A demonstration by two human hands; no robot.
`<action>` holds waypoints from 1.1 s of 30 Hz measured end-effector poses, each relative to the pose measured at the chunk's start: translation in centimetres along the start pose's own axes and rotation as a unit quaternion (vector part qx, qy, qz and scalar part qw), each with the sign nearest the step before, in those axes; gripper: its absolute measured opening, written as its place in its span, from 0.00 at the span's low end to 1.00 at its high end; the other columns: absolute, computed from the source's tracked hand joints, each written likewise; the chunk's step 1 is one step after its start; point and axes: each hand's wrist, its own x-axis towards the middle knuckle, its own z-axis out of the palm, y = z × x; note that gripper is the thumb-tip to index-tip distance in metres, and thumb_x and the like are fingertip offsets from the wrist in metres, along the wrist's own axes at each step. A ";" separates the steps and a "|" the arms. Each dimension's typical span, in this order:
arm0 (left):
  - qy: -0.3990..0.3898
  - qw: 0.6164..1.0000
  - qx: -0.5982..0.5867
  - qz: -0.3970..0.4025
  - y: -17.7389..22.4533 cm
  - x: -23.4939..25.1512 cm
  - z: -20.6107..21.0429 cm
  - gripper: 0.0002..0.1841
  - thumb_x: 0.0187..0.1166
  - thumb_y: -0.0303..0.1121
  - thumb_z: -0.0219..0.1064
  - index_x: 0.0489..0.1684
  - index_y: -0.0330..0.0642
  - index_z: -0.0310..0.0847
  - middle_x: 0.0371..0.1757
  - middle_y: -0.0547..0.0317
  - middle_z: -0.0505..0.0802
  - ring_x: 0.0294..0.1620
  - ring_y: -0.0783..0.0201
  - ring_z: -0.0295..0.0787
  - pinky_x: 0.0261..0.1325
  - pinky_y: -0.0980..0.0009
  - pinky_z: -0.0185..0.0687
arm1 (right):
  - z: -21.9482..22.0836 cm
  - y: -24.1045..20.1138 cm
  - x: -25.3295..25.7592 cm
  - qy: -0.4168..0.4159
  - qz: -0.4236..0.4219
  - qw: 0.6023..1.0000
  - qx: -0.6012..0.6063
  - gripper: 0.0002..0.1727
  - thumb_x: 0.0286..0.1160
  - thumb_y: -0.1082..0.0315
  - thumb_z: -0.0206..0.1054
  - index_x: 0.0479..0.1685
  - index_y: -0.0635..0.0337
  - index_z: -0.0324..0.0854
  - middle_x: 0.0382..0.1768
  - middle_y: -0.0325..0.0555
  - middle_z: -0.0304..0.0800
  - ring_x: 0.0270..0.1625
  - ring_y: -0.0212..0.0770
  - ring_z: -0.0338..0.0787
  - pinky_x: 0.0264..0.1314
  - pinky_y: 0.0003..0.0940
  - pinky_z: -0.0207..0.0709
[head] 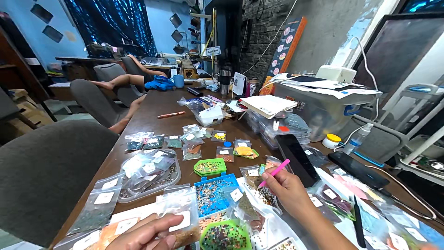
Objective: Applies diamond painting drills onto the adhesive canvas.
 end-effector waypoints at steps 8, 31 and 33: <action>0.002 1.000 0.000 0.001 0.2 -0.1 0.1 0.15 0.74 0.20 0.66 0.57 0.28 0.86 0.48 0.64 0.89 0.44 0.81 0.86 0.50 0.82 0.84 | 0.1 0.1 0.0 0.005 -0.006 1.000 -0.021 0.13 0.85 0.61 0.62 0.36 0.56 0.87 0.26 0.30 0.85 0.28 0.18 0.82 0.34 0.15 0.76; -0.021 0.999 0.014 -0.025 0.8 0.1 0.7 0.16 0.75 0.21 0.66 0.60 0.31 0.87 0.50 0.56 0.90 0.46 0.76 0.86 0.51 0.80 0.83 | 0.2 -3.7 -1.3 -0.004 -0.005 0.991 0.135 0.13 0.86 0.66 0.53 0.35 0.54 0.82 0.26 0.30 0.86 0.27 0.23 0.85 0.33 0.19 0.80; -0.019 0.999 0.004 -0.038 0.9 0.2 1.1 0.17 0.74 0.21 0.65 0.61 0.32 0.87 0.51 0.56 0.90 0.46 0.75 0.87 0.51 0.79 0.84 | 1.0 -4.9 -2.3 -0.029 -0.044 0.984 0.169 0.14 0.86 0.65 0.53 0.34 0.51 0.82 0.27 0.27 0.86 0.28 0.23 0.85 0.33 0.19 0.80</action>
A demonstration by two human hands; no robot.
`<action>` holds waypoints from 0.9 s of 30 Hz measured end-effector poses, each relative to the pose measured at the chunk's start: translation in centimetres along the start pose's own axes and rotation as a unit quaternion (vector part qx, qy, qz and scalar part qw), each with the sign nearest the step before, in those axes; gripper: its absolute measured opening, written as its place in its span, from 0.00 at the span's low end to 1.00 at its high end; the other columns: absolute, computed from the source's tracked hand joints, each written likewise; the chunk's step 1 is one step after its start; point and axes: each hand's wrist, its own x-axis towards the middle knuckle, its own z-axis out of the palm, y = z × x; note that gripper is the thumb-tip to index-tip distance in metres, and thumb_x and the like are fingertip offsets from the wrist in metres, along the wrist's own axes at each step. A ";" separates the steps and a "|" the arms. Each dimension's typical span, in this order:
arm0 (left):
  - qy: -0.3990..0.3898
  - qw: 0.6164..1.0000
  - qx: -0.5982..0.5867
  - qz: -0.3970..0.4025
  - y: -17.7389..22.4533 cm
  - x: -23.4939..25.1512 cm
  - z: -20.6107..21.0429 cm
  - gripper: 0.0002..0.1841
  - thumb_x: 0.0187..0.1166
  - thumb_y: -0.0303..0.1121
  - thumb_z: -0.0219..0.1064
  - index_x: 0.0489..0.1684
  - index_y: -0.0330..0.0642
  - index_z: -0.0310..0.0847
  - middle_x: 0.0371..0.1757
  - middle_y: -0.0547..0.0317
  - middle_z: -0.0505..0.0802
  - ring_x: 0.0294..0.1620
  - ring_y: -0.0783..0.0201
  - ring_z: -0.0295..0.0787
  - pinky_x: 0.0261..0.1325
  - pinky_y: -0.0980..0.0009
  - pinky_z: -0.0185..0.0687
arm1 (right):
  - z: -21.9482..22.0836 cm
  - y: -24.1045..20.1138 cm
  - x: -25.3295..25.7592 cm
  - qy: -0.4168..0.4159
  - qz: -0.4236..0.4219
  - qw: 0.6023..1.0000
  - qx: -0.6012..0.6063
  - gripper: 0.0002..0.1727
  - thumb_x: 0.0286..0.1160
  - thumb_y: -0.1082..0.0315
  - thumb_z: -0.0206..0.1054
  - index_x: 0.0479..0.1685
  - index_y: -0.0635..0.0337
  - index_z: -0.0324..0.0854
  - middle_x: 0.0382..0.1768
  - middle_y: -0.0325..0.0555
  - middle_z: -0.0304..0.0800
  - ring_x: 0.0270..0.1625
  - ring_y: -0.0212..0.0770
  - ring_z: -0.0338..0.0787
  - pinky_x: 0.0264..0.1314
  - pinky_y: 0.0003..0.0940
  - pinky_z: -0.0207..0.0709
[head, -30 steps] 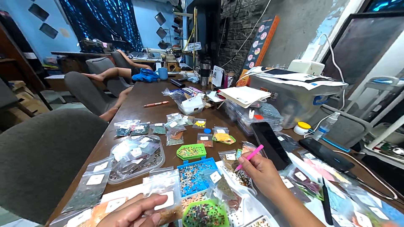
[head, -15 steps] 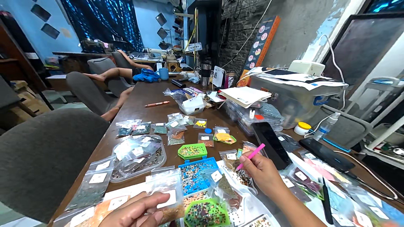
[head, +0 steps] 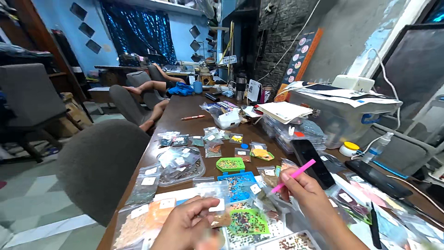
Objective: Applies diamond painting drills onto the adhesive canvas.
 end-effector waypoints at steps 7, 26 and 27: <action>0.002 1.000 -0.009 -0.005 0.3 -0.2 0.6 0.17 0.74 0.23 0.65 0.60 0.37 0.88 0.54 0.59 0.90 0.50 0.76 0.87 0.55 0.78 0.84 | 2.4 -0.9 -1.7 -0.056 -0.093 0.994 0.005 0.14 0.87 0.60 0.56 0.36 0.51 0.84 0.30 0.24 0.87 0.31 0.19 0.84 0.36 0.19 0.81; 0.031 0.998 0.047 0.029 -0.1 0.0 -0.3 0.17 0.73 0.21 0.65 0.59 0.34 0.88 0.55 0.56 0.91 0.49 0.75 0.88 0.54 0.79 0.85 | -2.1 5.1 4.2 0.004 0.028 0.981 -0.191 0.19 0.94 0.61 0.49 0.44 0.67 0.78 0.24 0.42 0.80 0.25 0.30 0.81 0.33 0.27 0.77; 0.032 0.998 0.044 0.030 -0.1 0.0 -0.3 0.17 0.74 0.21 0.65 0.59 0.34 0.88 0.55 0.57 0.91 0.50 0.76 0.88 0.54 0.80 0.85 | -2.1 5.3 4.1 -0.001 0.027 0.981 -0.190 0.19 0.94 0.62 0.50 0.44 0.68 0.79 0.24 0.42 0.80 0.25 0.30 0.81 0.33 0.27 0.78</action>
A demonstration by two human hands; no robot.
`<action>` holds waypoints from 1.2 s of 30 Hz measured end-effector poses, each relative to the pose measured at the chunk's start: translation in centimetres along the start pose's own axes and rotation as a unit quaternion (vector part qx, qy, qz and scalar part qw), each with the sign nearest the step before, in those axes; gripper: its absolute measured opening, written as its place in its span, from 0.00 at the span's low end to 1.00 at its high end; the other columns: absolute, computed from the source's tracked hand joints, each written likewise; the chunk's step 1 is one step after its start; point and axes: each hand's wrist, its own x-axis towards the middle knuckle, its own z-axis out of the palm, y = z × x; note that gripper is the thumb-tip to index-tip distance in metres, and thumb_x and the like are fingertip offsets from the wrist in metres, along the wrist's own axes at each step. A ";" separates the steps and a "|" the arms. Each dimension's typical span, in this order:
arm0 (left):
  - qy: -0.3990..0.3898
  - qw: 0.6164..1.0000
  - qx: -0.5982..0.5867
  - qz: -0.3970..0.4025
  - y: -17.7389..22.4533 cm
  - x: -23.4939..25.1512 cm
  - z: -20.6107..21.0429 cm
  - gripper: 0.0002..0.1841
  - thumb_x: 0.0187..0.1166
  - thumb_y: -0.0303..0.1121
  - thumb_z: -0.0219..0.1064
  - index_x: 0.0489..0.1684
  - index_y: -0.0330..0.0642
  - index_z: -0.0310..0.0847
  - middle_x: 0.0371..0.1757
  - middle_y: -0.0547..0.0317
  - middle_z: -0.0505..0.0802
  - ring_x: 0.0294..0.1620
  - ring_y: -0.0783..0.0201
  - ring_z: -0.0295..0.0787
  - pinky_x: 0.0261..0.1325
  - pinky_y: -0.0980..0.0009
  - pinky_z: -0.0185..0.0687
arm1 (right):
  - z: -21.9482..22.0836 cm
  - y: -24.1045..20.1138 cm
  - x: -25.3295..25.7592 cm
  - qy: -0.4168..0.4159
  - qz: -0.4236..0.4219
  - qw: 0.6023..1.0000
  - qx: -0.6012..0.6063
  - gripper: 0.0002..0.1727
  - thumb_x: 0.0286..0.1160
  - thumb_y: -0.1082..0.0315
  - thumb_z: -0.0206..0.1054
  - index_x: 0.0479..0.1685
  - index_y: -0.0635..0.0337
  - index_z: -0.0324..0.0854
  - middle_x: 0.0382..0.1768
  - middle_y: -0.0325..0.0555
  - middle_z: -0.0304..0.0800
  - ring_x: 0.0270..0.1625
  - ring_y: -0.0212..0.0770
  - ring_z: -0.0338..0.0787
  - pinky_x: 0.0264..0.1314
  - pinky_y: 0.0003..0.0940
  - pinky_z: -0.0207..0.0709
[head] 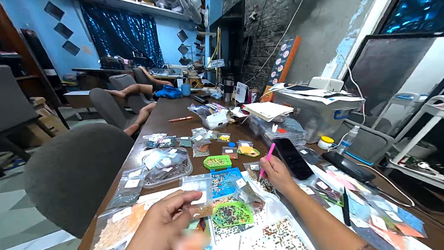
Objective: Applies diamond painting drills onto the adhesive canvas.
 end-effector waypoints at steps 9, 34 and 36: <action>-0.012 1.000 -0.002 0.000 0.1 0.0 0.0 0.17 0.73 0.20 0.65 0.59 0.33 0.88 0.54 0.57 0.91 0.51 0.77 0.88 0.55 0.81 0.84 | 0.4 0.6 0.0 0.017 -0.021 1.000 0.004 0.17 0.94 0.63 0.50 0.43 0.67 0.78 0.22 0.39 0.79 0.24 0.27 0.80 0.33 0.24 0.76; -0.019 1.000 0.002 -0.007 0.1 0.0 -0.1 0.16 0.74 0.20 0.65 0.59 0.34 0.88 0.53 0.58 0.90 0.49 0.77 0.88 0.53 0.82 0.85 | 0.6 0.8 0.0 0.007 -0.031 0.999 -0.036 0.17 0.93 0.61 0.53 0.43 0.66 0.80 0.21 0.41 0.79 0.23 0.31 0.80 0.31 0.28 0.76; -0.015 1.000 0.002 -0.007 0.2 0.0 -0.1 0.16 0.74 0.20 0.65 0.59 0.34 0.88 0.53 0.58 0.90 0.49 0.77 0.88 0.53 0.82 0.84 | 0.4 0.7 0.1 0.009 -0.012 1.000 -0.012 0.17 0.93 0.62 0.52 0.45 0.67 0.80 0.23 0.41 0.80 0.24 0.30 0.81 0.33 0.27 0.78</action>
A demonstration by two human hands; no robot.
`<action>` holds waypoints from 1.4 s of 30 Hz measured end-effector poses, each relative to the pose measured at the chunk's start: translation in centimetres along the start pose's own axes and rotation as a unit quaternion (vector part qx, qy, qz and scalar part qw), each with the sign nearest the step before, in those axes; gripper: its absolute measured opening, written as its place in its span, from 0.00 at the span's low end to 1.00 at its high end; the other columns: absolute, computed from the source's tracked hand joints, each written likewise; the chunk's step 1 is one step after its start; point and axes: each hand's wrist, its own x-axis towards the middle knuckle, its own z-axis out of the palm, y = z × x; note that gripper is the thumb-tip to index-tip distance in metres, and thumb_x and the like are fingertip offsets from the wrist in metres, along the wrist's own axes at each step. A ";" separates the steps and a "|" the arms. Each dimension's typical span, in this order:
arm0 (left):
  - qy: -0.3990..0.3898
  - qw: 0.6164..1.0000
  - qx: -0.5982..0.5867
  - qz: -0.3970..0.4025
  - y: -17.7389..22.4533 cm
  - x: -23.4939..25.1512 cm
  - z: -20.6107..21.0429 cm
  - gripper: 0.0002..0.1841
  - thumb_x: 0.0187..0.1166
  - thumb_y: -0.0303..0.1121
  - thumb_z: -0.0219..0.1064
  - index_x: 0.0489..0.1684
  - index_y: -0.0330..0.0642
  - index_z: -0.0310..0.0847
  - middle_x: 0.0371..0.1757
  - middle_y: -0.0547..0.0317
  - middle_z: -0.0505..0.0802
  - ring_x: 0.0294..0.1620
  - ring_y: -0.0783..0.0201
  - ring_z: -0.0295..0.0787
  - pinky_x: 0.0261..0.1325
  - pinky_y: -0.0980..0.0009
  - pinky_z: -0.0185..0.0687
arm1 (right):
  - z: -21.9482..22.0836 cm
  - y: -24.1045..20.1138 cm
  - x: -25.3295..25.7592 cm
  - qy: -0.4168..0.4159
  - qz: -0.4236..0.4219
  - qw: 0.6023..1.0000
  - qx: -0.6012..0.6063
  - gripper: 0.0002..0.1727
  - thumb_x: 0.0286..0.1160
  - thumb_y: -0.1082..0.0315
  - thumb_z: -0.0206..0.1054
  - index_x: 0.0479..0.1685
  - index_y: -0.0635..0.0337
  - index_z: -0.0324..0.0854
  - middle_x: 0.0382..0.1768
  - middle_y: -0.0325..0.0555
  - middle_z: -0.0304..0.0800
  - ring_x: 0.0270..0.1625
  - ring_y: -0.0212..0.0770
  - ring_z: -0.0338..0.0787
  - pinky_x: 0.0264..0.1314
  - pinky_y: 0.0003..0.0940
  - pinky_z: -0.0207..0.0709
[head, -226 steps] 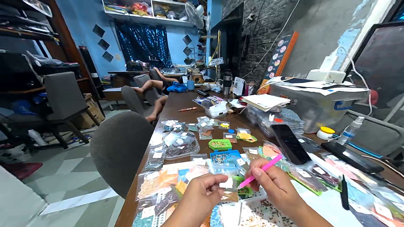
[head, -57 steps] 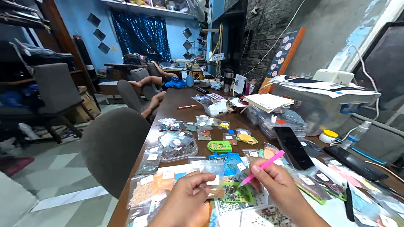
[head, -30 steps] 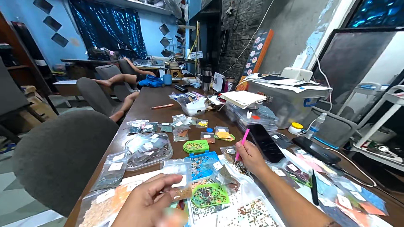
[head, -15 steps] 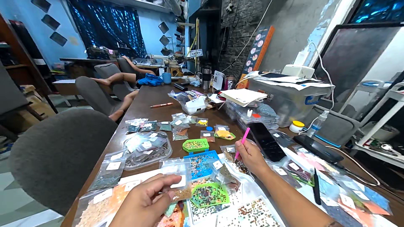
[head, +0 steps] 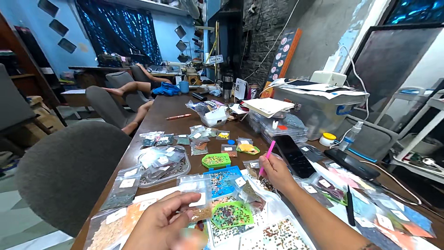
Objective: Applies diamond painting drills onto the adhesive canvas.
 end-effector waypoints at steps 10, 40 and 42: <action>-0.024 1.000 -0.005 0.001 0.2 -0.1 1.1 0.16 0.74 0.21 0.64 0.59 0.36 0.89 0.53 0.58 0.91 0.49 0.76 0.88 0.54 0.80 0.84 | 0.6 -5.0 -1.8 -0.046 -0.043 0.996 0.062 0.16 0.93 0.64 0.49 0.40 0.64 0.77 0.22 0.35 0.81 0.22 0.23 0.79 0.29 0.18 0.74; -0.021 1.000 0.000 0.015 0.0 -0.1 0.8 0.16 0.74 0.21 0.65 0.58 0.35 0.89 0.52 0.59 0.90 0.47 0.78 0.87 0.50 0.83 0.84 | -0.4 -0.5 0.2 -0.036 0.005 0.999 -0.041 0.16 0.94 0.61 0.53 0.43 0.64 0.78 0.20 0.40 0.78 0.21 0.30 0.79 0.28 0.26 0.75; -0.022 1.000 0.000 0.015 -0.1 -0.1 0.8 0.16 0.74 0.21 0.65 0.59 0.35 0.88 0.52 0.59 0.90 0.47 0.78 0.87 0.51 0.82 0.84 | -0.5 -0.7 0.2 -0.044 0.015 0.998 -0.046 0.16 0.94 0.61 0.53 0.43 0.65 0.78 0.20 0.41 0.79 0.22 0.31 0.79 0.30 0.28 0.75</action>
